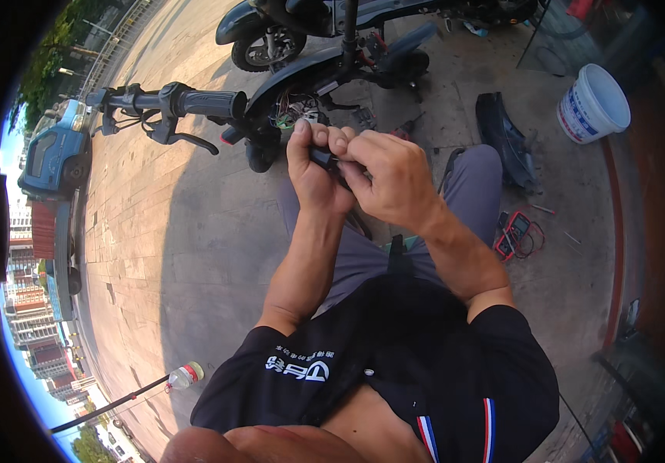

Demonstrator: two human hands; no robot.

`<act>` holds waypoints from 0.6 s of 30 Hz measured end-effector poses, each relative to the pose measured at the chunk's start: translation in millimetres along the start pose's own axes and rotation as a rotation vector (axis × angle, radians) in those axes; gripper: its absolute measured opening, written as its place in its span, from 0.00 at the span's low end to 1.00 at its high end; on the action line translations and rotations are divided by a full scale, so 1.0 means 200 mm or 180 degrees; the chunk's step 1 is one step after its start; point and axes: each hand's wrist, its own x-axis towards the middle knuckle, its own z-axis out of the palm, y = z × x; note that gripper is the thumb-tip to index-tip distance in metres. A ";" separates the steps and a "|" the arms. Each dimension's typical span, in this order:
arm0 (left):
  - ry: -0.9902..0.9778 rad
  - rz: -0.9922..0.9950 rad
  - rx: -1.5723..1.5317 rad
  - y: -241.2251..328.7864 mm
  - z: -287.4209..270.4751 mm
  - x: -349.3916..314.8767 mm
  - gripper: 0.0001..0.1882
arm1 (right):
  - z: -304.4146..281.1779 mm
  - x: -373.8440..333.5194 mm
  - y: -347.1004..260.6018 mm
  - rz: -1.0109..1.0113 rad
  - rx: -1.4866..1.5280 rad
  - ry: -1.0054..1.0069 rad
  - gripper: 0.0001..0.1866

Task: The person sits and assembles a small cylindrical electrical component by hand, inserting a coiled wire and a metal tube into the housing. They repeatedly open and close the housing to check fit and alignment, then place the assembled unit on the floor.

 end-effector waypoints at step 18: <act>-0.0438 -0.0371 -0.0656 0.04 -0.01 0.08 0.15 | -0.04 0.13 0.07 -0.0528 -0.0303 -0.0244 0.07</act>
